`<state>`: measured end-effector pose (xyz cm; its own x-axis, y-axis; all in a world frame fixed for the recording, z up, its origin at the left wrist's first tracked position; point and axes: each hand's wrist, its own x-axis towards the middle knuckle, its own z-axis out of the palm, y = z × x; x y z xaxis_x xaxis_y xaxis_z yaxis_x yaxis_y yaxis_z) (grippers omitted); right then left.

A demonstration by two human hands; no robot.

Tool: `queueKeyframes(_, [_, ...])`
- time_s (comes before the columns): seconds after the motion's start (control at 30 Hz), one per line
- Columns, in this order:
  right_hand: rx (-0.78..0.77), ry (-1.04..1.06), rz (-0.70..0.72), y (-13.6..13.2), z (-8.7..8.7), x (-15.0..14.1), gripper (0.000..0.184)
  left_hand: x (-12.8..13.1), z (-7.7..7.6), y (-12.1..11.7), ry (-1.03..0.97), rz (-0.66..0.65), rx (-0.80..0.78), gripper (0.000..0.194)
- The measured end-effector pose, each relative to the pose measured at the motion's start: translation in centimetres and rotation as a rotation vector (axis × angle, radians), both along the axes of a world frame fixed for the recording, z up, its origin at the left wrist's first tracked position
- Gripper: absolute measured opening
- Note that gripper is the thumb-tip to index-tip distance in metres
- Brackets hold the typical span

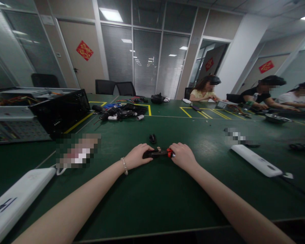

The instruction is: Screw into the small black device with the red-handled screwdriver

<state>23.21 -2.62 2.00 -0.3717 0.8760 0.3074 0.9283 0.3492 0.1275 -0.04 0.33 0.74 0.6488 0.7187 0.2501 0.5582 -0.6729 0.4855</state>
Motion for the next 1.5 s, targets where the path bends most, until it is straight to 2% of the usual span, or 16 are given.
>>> queueKeyframes(0.8, [-0.009, -0.017, -0.015, -0.24, 0.41, 0.00, 0.018, 0.04, 0.45, -0.28, 0.011, 0.009, -0.001, 0.033])
queueKeyframes(1.5, [0.008, -0.026, -0.006, -0.08, 0.17, -0.13, 0.019, 0.08, 0.15, -0.13, -0.003, -0.002, 0.012, 0.032])
